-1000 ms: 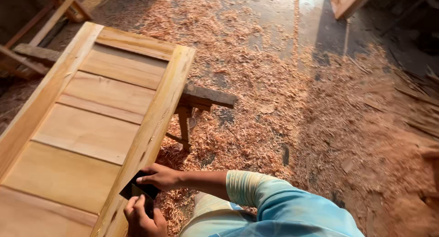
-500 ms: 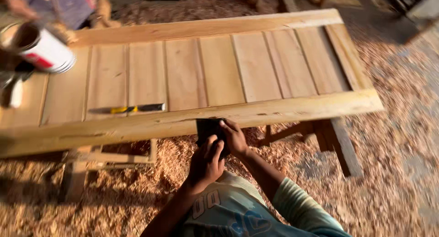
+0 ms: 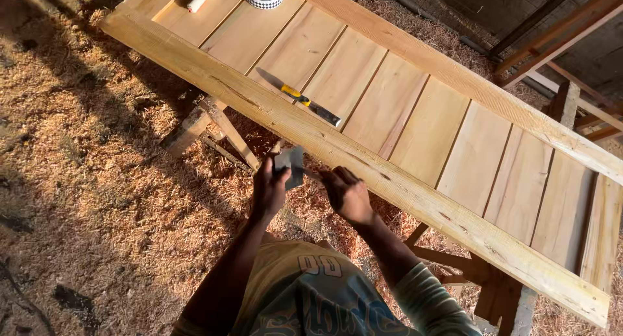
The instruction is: The person uses a chisel to smooth the edges of a wooden frame, then sands the surface with sandpaper. A second person applies stain to the wood with a brush. The camera wearer continues sanding the frame edges and corners.
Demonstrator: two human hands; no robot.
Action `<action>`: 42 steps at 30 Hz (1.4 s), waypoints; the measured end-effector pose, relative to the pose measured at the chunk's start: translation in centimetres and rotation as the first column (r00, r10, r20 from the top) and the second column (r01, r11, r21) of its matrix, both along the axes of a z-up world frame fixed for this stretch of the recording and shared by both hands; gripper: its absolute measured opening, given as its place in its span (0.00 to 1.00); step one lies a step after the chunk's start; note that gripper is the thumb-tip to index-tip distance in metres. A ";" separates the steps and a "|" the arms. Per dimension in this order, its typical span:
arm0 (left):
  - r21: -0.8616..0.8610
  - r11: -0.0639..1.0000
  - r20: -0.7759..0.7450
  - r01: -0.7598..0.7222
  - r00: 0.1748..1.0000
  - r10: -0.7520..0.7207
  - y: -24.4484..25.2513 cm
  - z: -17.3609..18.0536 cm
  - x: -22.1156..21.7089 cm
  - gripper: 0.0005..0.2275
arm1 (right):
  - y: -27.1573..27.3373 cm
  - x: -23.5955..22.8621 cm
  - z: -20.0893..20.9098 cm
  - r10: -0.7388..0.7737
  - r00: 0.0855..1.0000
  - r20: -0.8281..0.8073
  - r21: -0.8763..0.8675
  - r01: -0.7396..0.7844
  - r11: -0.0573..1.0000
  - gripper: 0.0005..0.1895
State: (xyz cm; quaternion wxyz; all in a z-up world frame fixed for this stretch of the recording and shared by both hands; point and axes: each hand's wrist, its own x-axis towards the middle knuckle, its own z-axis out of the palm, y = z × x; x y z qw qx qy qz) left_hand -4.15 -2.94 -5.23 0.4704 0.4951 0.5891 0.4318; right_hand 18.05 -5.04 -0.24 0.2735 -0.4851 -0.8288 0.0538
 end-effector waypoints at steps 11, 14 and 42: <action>0.182 0.983 0.265 0.031 0.961 -0.079 0.6 -4.3 -8.1 0.14 | 1.9 -6.5 -2.0 -0.220 0.781 -0.584 -0.438 -0.075 0.896 0.14; -0.275 0.959 0.571 -0.064 0.792 0.216 2.0 -8.1 -9.9 0.12 | 2.2 -8.1 -0.1 -0.567 0.670 -0.480 -0.741 0.038 0.671 0.17; -0.377 0.885 0.602 -0.273 0.654 0.458 5.3 -8.1 -19.6 0.10 | 31.1 -7.2 -1.4 -0.363 0.479 -0.799 -0.242 0.296 0.924 0.19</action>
